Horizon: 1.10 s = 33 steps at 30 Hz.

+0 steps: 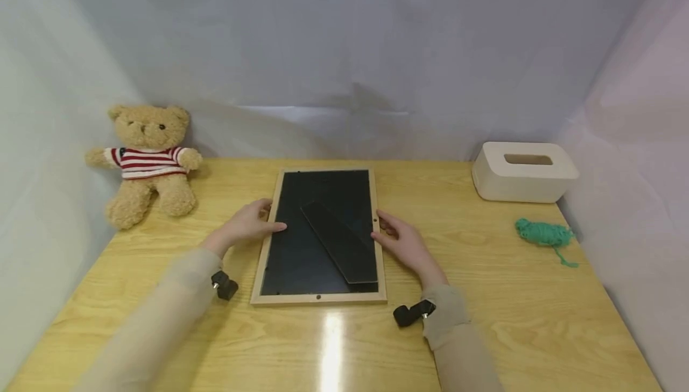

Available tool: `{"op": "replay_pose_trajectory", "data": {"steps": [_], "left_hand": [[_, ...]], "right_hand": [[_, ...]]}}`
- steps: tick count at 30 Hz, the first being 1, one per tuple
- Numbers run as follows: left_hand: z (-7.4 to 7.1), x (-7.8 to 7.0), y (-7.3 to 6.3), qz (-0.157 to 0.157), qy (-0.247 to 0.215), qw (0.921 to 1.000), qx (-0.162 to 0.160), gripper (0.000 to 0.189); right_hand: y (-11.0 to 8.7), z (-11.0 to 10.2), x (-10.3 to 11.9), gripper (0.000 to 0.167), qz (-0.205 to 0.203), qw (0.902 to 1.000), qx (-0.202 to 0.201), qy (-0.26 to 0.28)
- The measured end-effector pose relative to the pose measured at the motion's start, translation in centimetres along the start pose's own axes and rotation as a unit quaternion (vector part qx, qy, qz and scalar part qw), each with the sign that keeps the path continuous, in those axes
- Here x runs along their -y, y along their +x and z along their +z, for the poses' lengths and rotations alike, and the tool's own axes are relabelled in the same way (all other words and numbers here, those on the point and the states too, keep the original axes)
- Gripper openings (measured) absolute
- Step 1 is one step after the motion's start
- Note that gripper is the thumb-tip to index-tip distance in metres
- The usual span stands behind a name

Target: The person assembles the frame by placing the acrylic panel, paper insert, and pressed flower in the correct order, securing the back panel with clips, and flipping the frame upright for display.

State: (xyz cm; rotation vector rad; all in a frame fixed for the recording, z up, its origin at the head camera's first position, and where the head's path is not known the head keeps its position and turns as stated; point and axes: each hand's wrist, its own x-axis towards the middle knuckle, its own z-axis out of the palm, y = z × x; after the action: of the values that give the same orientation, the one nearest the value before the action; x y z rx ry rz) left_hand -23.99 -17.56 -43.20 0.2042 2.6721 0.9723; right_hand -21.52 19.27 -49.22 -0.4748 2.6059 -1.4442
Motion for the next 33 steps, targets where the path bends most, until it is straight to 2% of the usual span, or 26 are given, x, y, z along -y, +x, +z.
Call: {"op": "replay_pose_trajectory", "data": {"steps": [4, 8, 11, 15, 19, 22, 28, 33], "left_hand": [[-1.0, -0.3, 1.6, 0.005, -0.022, 0.9994, -0.026, 0.067], [-1.9, -0.7, 4.2, 0.067, -0.019, 0.9955, -0.063, 0.049], [-2.2, -0.9, 6.2, 0.105, 0.003, 0.9920, -0.069, 0.041], [-2.1, -0.7, 8.0, 0.115, 0.061, 0.9899, -0.057, 0.040], [-2.0, -0.7, 8.8, 0.108, 0.124, 0.9860, -0.030, 0.044], [-2.0, -1.0, 9.2, 0.112, 0.149, 0.9823, -0.018, 0.046], [-2.1, -1.8, 10.3, 0.143, 0.169, 0.9750, -0.021, 0.044], [-2.2, -2.2, 10.7, 0.132, 0.172, 0.9760, -0.019, 0.044]], "right_hand": [[-0.1, 0.4, 0.0, 0.062, -0.003, 0.9998, -0.021, 0.005], [0.0, 0.4, 0.2, 0.061, -0.008, 0.9996, -0.024, 0.008], [0.1, 0.5, 0.2, 0.061, -0.007, 0.9997, -0.020, 0.009], [0.0, 0.8, 0.2, 0.061, -0.004, 0.9997, -0.018, 0.013], [-0.2, 0.9, 0.2, 0.061, -0.002, 0.9998, -0.016, 0.012], [-0.2, 0.8, 0.3, 0.061, 0.002, 0.9998, -0.017, 0.011], [-0.2, 0.3, 0.2, 0.061, 0.003, 0.9996, -0.025, 0.007], [-0.2, 0.1, 0.4, 0.061, 0.002, 0.9997, -0.025, 0.006]]}}
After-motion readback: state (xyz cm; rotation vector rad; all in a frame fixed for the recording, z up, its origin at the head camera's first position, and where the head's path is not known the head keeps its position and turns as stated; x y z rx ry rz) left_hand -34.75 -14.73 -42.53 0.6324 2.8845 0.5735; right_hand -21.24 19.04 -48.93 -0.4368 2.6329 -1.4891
